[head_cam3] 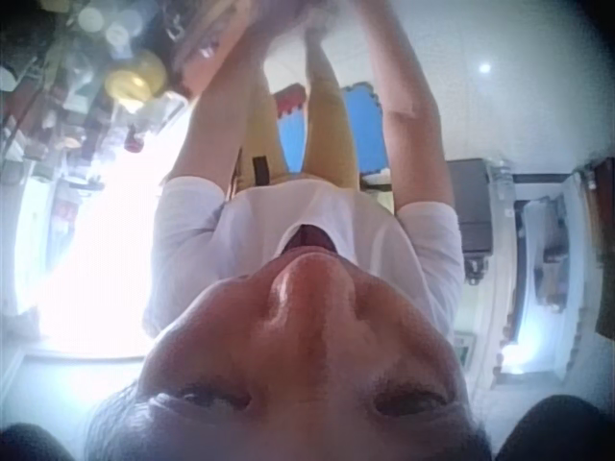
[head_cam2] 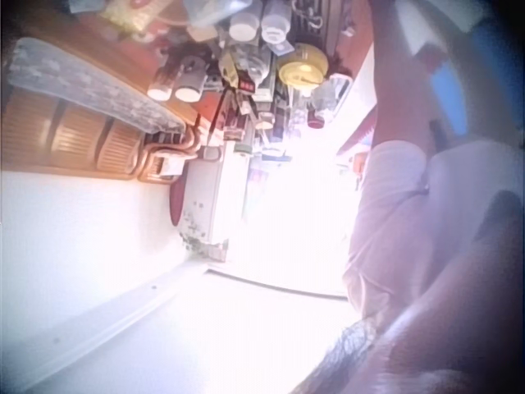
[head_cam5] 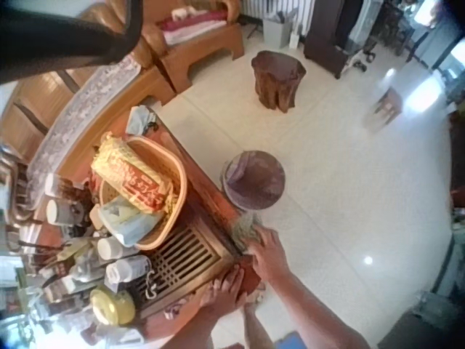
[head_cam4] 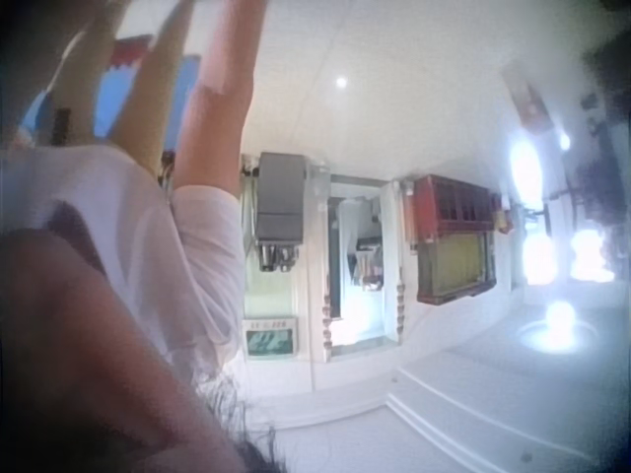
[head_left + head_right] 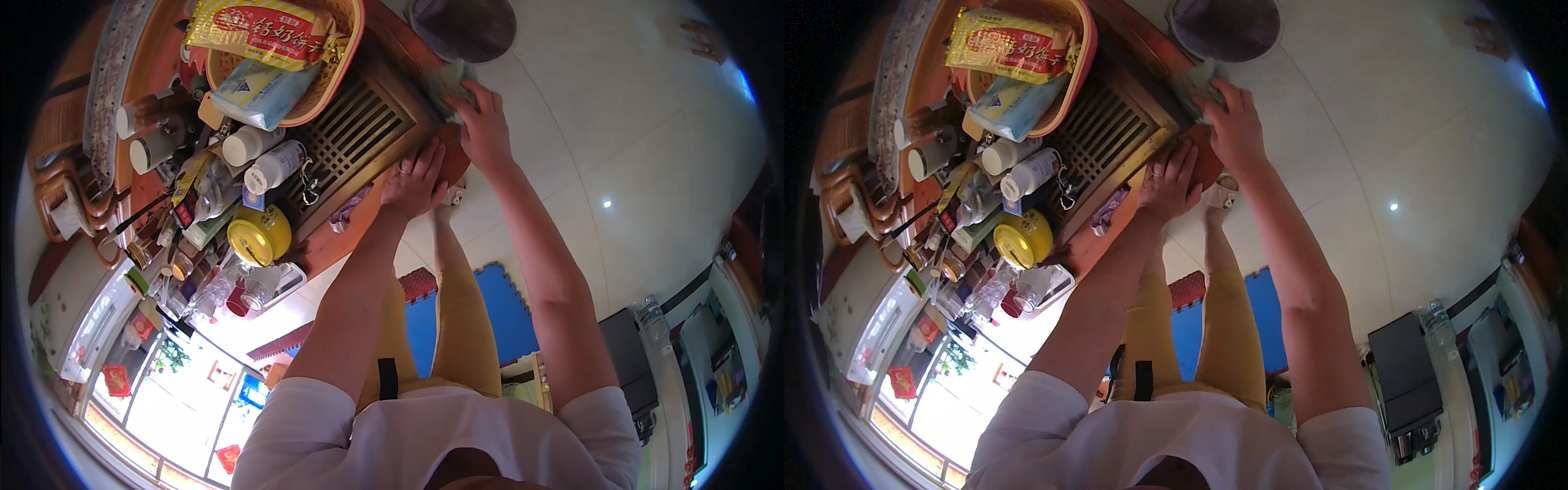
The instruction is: The person wipes a cluttered wooden table with a cloth, then moves to clean the glass and top of a fish tank. They proceed to wipe a coffee maker and a water dispenser, then rinse the cloth in a bathroom sink. Finally, they return to the living area to wipe a large wooden cabinet.
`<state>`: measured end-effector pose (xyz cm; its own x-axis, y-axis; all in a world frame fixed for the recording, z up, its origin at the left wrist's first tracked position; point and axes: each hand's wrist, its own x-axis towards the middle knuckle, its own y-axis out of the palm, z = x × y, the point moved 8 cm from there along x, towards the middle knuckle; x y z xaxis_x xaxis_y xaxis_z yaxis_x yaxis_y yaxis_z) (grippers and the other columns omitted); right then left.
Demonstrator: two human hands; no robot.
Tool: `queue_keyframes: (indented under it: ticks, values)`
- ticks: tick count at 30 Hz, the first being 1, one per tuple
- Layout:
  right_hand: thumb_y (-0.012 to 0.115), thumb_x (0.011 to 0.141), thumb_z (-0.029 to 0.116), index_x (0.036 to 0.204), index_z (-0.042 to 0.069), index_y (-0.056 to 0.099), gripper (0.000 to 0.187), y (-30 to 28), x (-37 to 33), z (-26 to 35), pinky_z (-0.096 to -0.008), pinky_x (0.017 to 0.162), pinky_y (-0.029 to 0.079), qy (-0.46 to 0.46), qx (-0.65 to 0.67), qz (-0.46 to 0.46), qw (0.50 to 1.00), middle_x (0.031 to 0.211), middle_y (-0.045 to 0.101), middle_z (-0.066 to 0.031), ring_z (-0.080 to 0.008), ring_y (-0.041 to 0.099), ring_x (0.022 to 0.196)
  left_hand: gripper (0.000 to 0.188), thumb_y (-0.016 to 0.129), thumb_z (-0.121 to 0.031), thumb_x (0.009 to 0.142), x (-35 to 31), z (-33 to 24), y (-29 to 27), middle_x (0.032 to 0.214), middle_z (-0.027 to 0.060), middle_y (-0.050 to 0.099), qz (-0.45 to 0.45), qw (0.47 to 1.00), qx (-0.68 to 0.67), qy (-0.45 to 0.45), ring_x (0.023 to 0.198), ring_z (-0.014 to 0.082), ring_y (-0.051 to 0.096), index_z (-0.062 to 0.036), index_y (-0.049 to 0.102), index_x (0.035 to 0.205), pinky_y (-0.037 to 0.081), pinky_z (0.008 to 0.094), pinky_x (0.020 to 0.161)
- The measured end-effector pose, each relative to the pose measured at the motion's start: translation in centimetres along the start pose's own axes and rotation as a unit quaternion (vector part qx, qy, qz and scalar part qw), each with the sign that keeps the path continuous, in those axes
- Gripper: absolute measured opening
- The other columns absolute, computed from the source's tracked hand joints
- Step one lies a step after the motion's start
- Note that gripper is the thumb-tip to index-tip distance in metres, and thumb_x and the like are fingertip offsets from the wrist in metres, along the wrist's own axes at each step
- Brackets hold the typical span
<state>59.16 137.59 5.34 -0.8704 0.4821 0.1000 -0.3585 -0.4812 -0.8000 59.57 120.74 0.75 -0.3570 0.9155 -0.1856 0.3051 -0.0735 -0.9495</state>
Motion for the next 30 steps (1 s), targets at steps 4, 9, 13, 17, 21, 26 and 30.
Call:
queue_keyframes:
  ticks: [4,9,13,17,21,26,30]
  values:
    - [0.063,0.070,-0.003,0.116,0.016,0.066,0.050,-0.7,-5.4,-1.5,-0.0417,0.091,0.050,0.028,0.045,0.029,0.998,0.126,0.050,-0.0111,-0.0340,0.053,0.112,0.076,0.054,-0.047,0.086,0.0,-0.1,-0.1,0.157,0.0060,0.025,0.001,1.000,-0.004,0.006,0.142,0.0277,0.022,-0.0102,0.035,0.150,0.023,0.0461,0.115]
    - [0.061,0.070,0.003,0.114,0.014,0.067,0.046,-4.8,-3.6,3.2,-0.0424,0.086,0.051,0.043,0.200,-0.061,0.977,0.123,0.052,-0.0131,-0.0352,0.058,0.104,0.072,0.050,-0.049,0.089,-0.4,0.1,0.7,0.159,0.0035,0.023,0.011,1.000,-0.016,-0.017,0.143,0.0263,0.021,-0.0135,0.035,0.150,0.019,0.0472,0.117]
    - [0.063,0.077,0.004,0.119,0.009,0.066,0.043,-3.2,1.5,10.4,-0.0399,0.096,0.046,-0.076,0.089,-0.061,0.991,0.132,0.051,-0.0102,-0.0311,0.052,0.116,0.073,0.051,-0.049,0.090,0.1,0.5,1.2,0.159,0.0035,0.024,0.171,0.979,-0.088,-0.066,0.146,0.0250,0.021,-0.0164,0.032,0.151,0.019,0.0448,0.118]
    - [0.064,0.077,0.006,0.123,0.009,0.063,0.046,1.5,2.7,12.7,-0.0404,0.099,0.045,-0.104,-0.056,-0.044,0.992,0.140,0.049,-0.0033,-0.0303,0.047,0.123,0.073,0.048,-0.050,0.092,0.9,1.0,0.3,0.160,0.0042,0.024,0.127,0.969,-0.190,-0.088,0.147,0.0237,0.022,-0.0173,0.025,0.154,0.019,0.0421,0.119]
    - [0.063,0.077,0.008,0.121,0.008,0.063,0.044,2.7,2.2,14.7,-0.0391,0.100,0.046,-0.114,-0.022,-0.011,0.993,0.140,0.050,-0.0020,-0.0299,0.046,0.123,0.075,0.049,-0.047,0.090,0.1,1.5,4.5,0.158,0.0082,0.026,0.015,1.000,-0.011,-0.011,0.146,0.0291,0.024,-0.0121,0.027,0.153,0.020,0.0457,0.119]
    - [0.062,0.077,0.007,0.117,0.008,0.065,0.041,5.3,1.0,17.9,-0.0377,0.098,0.047,-0.139,0.012,0.053,0.989,0.136,0.053,-0.0012,-0.0276,0.048,0.118,0.075,0.052,-0.040,0.085,0.0,-1.6,-1.6,0.154,0.0110,0.033,-0.046,0.929,0.359,0.074,0.143,0.0302,0.029,-0.0066,0.034,0.150,0.023,0.0449,0.118]
    - [0.063,0.075,0.005,0.115,0.009,0.065,0.040,4.0,1.6,15.8,-0.0376,0.094,0.048,-0.118,-0.015,0.054,0.991,0.131,0.055,-0.0003,-0.0256,0.050,0.113,0.072,0.053,-0.040,0.085,0.1,0.9,1.1,0.152,0.0096,0.035,-0.030,0.994,-0.103,-0.014,0.141,0.0303,0.031,-0.0084,0.037,0.148,0.025,0.0446,0.117]
